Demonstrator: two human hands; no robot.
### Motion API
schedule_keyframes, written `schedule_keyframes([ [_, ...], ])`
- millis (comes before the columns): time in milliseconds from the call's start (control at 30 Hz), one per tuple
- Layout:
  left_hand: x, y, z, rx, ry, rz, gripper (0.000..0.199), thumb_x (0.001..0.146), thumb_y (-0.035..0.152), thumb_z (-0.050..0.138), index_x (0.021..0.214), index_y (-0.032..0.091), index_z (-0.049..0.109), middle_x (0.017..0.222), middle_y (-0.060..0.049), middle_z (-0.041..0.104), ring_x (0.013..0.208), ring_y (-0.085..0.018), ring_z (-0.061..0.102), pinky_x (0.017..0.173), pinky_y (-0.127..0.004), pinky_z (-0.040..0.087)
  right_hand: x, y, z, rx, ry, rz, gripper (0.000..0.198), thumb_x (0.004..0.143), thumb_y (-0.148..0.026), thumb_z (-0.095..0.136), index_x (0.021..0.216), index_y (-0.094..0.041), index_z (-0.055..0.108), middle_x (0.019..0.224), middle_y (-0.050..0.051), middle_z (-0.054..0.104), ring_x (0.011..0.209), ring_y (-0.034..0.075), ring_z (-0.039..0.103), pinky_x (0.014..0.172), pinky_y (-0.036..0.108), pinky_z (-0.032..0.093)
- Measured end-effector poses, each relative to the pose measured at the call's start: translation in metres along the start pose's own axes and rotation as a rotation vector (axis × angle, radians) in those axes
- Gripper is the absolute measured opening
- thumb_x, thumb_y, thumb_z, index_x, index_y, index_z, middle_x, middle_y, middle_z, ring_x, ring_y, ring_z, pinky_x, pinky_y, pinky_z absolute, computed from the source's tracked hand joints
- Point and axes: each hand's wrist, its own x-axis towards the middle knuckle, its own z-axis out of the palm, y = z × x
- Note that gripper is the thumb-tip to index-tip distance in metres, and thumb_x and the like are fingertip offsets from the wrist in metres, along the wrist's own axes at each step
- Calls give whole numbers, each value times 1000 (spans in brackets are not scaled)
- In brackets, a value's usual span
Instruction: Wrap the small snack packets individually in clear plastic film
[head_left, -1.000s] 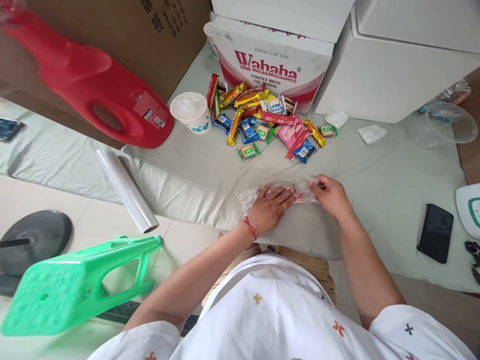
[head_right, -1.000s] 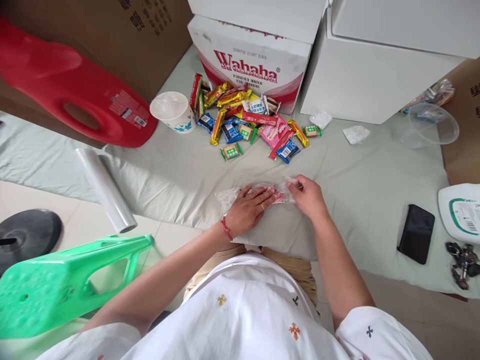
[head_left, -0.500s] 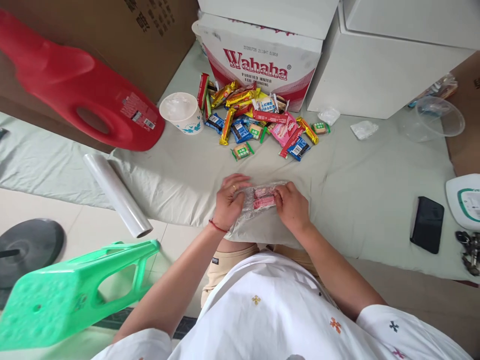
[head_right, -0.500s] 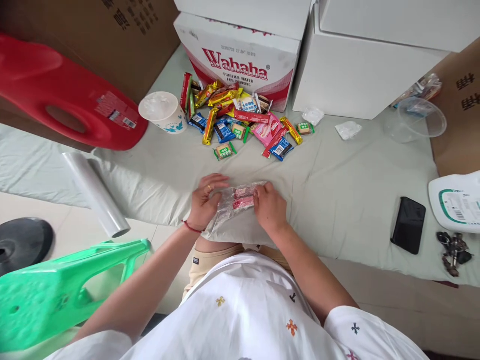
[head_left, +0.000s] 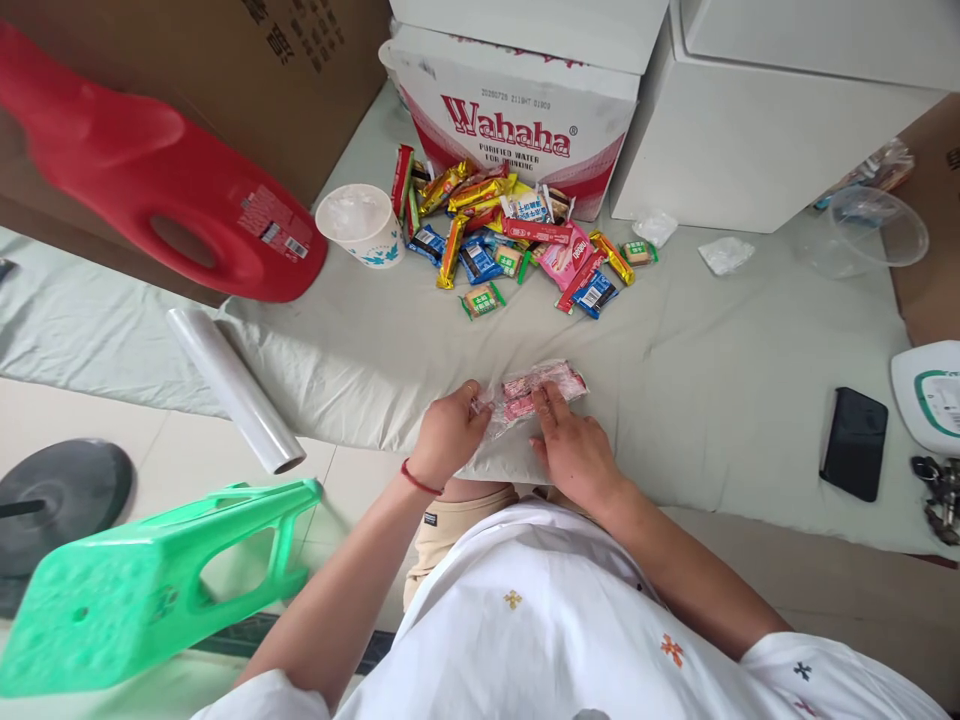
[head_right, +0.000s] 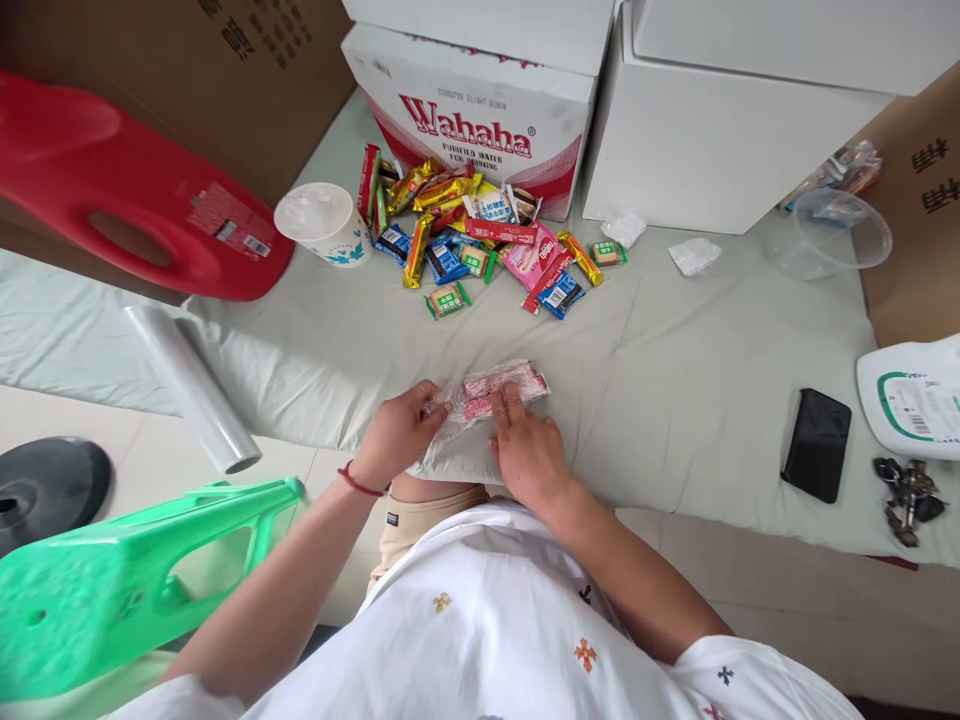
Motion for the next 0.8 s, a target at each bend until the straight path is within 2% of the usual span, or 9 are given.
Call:
schedule_keyframes([
  [100,8,9,-9,-424,-59,-148,21,82,39,66,78,23,53,55,6,50,49,-13,47,51,-25,34,0,4,-3,-5,-36,-5,69,100,-29,46,166,-20,29,173,13,20,100,33,72,80,47,57],
  [200,19,28,-1,-785,-109,-250,23,77,33,71,77,22,52,54,7,53,45,-9,45,48,-22,32,0,6,-6,1,-61,-17,67,101,-29,42,166,-19,30,174,12,17,96,31,74,76,46,58],
  [333,32,55,26,-890,-150,-296,11,80,22,63,74,20,54,55,4,57,46,-9,48,49,-22,37,0,13,-4,55,-78,-17,67,102,-34,42,166,-18,30,173,12,19,104,34,73,74,44,60],
  [433,34,62,41,-733,-129,-217,15,86,18,49,77,19,61,60,1,61,53,-12,56,55,-25,44,0,23,3,219,-7,-70,74,101,-36,44,168,-14,19,172,17,22,124,37,65,86,47,60],
  [500,28,62,46,-490,-104,-56,25,89,16,45,85,19,69,74,-3,69,67,-16,64,65,-28,50,1,31,8,397,55,-115,83,99,-32,45,169,-13,5,170,20,28,129,35,62,93,49,58],
  [533,24,61,48,-328,-81,30,28,91,15,44,91,19,72,83,-5,71,75,-18,67,69,-29,52,1,35,10,493,69,-129,87,98,-29,46,169,-14,-2,168,21,31,124,33,65,93,48,58],
  [600,13,62,54,18,-23,155,31,95,16,44,103,19,73,102,-9,71,84,-20,68,71,-31,53,1,41,13,677,50,-120,92,95,-22,45,168,-19,-10,168,20,32,99,26,72,87,44,60],
  [667,2,65,61,294,27,200,32,100,19,42,115,17,70,109,-13,67,89,-22,68,66,-31,52,1,45,14,858,-11,-104,93,92,-20,45,168,-25,-9,171,17,27,74,17,67,76,39,61],
  [800,-11,66,74,535,28,284,36,104,30,45,129,14,63,108,-15,65,101,-28,65,61,-33,51,-7,55,8,1220,-101,-146,91,92,-29,49,168,-34,-1,175,12,10,62,9,56,61,33,57],
])
